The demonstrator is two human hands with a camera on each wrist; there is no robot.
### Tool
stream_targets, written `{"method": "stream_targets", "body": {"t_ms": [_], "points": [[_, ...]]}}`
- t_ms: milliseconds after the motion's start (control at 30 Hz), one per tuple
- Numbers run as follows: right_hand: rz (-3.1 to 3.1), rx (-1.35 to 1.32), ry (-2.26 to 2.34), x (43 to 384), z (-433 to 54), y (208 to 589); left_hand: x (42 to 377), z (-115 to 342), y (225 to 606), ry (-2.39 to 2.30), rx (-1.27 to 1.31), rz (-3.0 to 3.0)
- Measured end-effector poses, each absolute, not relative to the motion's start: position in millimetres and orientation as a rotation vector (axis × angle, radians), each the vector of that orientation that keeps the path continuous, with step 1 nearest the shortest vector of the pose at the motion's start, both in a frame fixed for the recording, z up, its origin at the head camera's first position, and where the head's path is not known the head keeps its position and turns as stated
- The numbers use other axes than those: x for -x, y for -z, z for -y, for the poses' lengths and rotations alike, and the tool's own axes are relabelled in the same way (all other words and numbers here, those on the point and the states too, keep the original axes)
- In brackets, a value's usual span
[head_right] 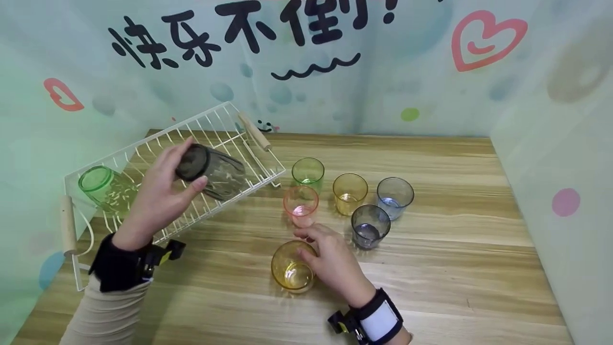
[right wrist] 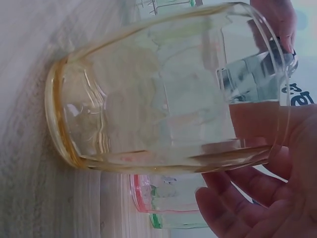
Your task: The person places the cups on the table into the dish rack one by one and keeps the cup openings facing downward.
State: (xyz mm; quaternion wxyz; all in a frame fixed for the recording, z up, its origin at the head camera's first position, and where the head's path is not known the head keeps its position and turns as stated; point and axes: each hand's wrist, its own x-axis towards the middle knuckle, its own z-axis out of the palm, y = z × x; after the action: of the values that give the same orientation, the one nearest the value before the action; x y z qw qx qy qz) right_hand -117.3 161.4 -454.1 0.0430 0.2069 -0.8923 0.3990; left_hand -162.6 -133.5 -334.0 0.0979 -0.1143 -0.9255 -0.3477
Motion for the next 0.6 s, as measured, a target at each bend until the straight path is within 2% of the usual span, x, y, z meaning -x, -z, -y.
{"method": "stream_targets", "body": {"t_ms": [333, 600], "points": [[2.774, -0.578, -1.176, 116.2, -159.4, 458.9, 178.1, 165.8, 327.4, 0.993, 0.285, 2.743], [2.802, -0.533, -1.206, 116.1, -160.1, 459.6, 185.8, 185.0, 320.7, 0.939, 0.138, 2.77]]}}
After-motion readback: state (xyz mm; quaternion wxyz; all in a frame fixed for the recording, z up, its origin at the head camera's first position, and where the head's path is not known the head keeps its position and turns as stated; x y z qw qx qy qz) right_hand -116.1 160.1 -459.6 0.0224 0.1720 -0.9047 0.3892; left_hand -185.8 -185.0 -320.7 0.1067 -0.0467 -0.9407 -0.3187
